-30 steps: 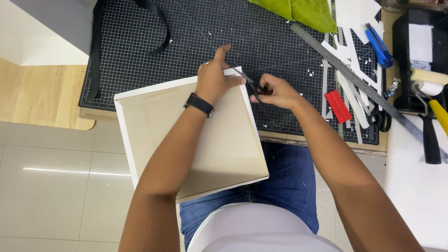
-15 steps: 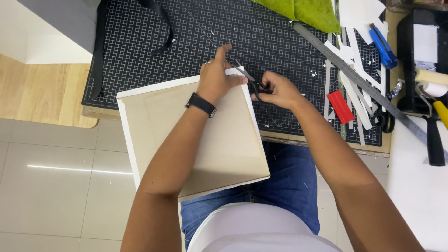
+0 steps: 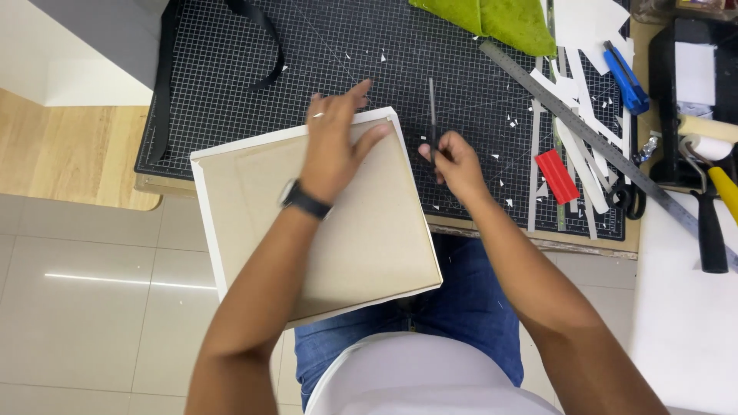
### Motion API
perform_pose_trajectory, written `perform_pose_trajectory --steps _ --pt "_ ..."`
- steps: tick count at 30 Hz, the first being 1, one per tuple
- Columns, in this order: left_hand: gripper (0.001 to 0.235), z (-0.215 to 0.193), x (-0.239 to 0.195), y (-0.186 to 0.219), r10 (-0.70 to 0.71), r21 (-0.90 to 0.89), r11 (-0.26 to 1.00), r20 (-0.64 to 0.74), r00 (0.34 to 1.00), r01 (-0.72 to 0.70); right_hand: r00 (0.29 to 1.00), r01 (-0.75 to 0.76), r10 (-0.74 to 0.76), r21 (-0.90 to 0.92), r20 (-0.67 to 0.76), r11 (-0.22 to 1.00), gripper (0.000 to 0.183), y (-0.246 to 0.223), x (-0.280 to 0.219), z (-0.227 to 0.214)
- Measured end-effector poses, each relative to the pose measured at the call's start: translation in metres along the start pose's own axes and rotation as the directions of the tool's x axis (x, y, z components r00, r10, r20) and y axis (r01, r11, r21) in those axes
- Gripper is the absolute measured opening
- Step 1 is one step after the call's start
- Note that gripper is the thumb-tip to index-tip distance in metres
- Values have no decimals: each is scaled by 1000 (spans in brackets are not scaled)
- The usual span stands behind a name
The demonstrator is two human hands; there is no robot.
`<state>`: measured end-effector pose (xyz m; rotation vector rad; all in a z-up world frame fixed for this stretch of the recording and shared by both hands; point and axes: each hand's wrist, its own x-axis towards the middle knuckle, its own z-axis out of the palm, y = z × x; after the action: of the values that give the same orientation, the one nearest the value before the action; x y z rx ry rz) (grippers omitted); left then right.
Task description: Trimming and smoothing the edges of a white cardboard box using scissors, a utility knife, a scraper, and a roller.
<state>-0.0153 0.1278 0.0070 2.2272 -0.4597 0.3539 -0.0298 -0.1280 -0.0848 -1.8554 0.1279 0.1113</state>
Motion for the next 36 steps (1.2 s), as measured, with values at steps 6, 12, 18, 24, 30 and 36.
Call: perform_pose_trajectory --steps 6,12,18,24,30,36 --pt "81 -130 -100 8 -319 257 894 -214 923 368 987 -153 90 601 134 784 27 -42 -84 7" --pt "94 -141 -114 0 -616 84 772 -145 774 630 991 -103 28 616 130 781 35 -65 -134 23" --pt "92 -102 -15 -71 -240 146 958 -51 969 245 997 -35 -16 623 76 781 70 -32 -180 20" --pt "94 -12 94 -75 -79 220 973 63 995 64 993 -117 110 615 49 780 80 -56 -206 25" --pt "69 33 135 -28 207 257 940 87 974 -223 999 -9 -20 652 37 758 45 -32 -217 35" --pt "69 68 146 -5 185 115 963 379 907 -244 954 -189 10 575 299 796 55 -53 -210 33"
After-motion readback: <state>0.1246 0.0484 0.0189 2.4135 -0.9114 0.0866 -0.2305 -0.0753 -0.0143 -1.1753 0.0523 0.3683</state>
